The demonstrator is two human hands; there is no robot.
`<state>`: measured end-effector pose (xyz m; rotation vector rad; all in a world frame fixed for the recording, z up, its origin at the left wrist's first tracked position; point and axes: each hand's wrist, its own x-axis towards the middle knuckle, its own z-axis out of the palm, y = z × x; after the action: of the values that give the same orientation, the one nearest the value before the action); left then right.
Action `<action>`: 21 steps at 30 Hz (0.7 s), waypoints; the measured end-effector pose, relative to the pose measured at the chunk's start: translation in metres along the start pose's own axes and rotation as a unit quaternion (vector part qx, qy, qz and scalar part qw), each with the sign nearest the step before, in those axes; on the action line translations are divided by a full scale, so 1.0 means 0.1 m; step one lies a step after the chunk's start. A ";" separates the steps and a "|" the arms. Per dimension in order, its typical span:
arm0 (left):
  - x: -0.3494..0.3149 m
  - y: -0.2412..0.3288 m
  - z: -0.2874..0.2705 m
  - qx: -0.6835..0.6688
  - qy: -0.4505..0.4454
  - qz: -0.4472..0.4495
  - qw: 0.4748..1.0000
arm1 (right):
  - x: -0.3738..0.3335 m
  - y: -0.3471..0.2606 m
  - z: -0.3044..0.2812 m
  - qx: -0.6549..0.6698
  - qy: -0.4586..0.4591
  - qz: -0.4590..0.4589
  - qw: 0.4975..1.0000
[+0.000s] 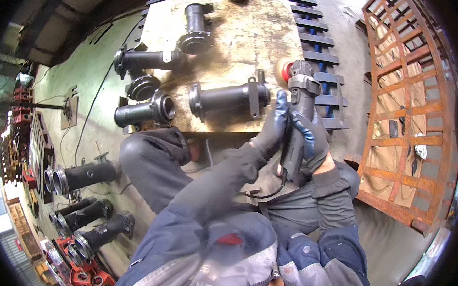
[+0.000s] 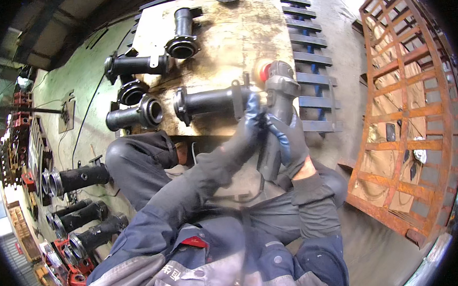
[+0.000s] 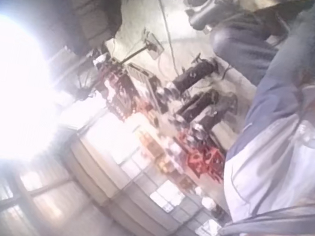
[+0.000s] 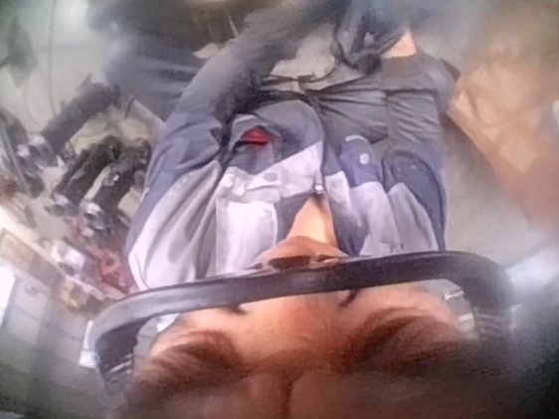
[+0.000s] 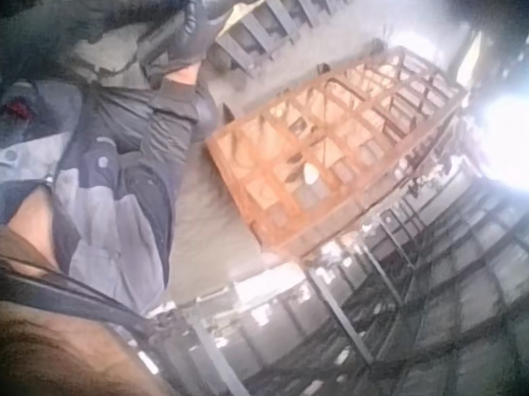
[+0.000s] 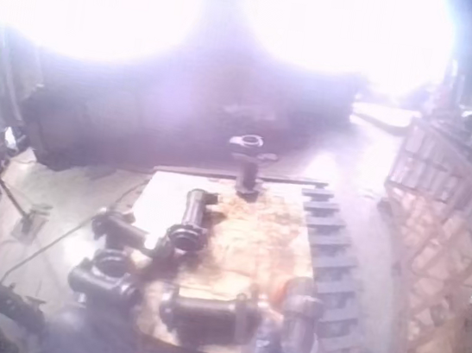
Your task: The person uses an angle grinder to smooth the surfaces of several black metal parts placed on a wooden workbench. They rotate each part to grind different sides and then set them aside.
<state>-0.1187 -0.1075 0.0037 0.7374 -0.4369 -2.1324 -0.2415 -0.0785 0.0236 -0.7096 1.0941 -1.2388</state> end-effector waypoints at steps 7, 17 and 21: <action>-0.07 0.05 -0.05 0.231 0.024 0.080 0.969 | 0.03 0.15 -0.05 0.038 -0.035 0.013 0.999; 0.01 -0.12 -0.19 0.286 0.048 0.214 0.933 | -0.08 -0.01 0.19 0.067 -0.058 0.029 0.996; 0.09 -0.21 -0.27 0.194 0.051 0.138 0.970 | 0.03 0.20 0.00 -0.038 -0.022 -0.007 0.999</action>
<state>-0.1179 -0.1032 -0.0316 0.9399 -0.8629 -1.7587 -0.2346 -0.0765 0.0052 -0.7999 1.1054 -1.1924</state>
